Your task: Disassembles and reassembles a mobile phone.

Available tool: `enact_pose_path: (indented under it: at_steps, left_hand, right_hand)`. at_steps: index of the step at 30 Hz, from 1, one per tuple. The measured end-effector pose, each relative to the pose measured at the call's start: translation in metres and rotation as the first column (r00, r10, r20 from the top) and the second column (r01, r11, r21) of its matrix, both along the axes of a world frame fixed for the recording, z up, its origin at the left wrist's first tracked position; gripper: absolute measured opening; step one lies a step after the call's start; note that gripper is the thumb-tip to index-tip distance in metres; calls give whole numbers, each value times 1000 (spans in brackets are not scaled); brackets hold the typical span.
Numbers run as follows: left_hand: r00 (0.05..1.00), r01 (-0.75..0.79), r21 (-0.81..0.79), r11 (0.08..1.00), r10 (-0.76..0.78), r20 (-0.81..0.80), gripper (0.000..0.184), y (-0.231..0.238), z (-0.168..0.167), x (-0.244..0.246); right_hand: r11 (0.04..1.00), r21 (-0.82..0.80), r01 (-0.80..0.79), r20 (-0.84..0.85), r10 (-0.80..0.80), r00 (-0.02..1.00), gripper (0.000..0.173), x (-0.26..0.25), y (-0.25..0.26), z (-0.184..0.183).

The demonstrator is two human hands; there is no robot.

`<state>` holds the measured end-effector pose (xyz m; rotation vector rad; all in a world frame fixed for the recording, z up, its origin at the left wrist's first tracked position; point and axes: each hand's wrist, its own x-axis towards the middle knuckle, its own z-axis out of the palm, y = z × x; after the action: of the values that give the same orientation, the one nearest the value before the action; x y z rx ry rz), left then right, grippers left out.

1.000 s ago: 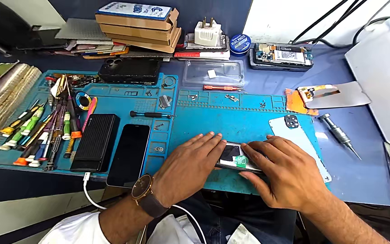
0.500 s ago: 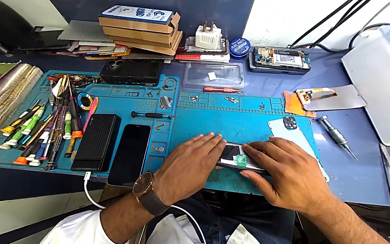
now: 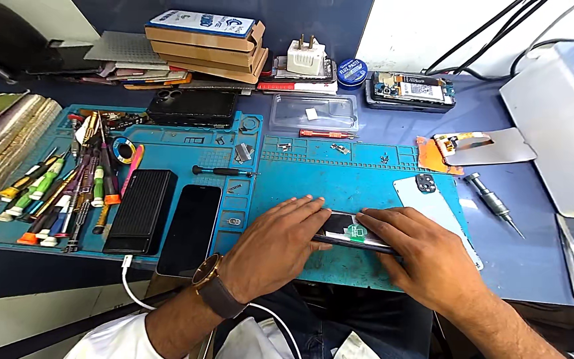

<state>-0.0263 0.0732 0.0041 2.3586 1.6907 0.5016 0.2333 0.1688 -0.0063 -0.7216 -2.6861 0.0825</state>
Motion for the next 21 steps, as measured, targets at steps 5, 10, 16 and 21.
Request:
enact_pose_path:
  at_steps: [5, 10, 16, 21]
  left_hand:
    - [928, -250, 8, 968, 237, 289, 59, 2, 11, -1]
    - [48, -205, -322, 924, 338, 940, 86, -8, 15, 20]
    - [-503, 53, -325, 944, 306, 808, 82, -2, 16, 59]
    - [-630, 102, -446, 889, 405, 663, 51, 1, 23, 49]
  right_hand:
    - [997, -3, 82, -135, -81, 987, 35, -3, -3, 3]
    - [963, -196, 185, -336, -243, 910, 38, -19, -26, 23]
    - [921, -348, 176, -425, -322, 846, 32, -61, -71, 31]
    - [733, -624, -271, -633, -270, 726, 43, -30, -83, 24]
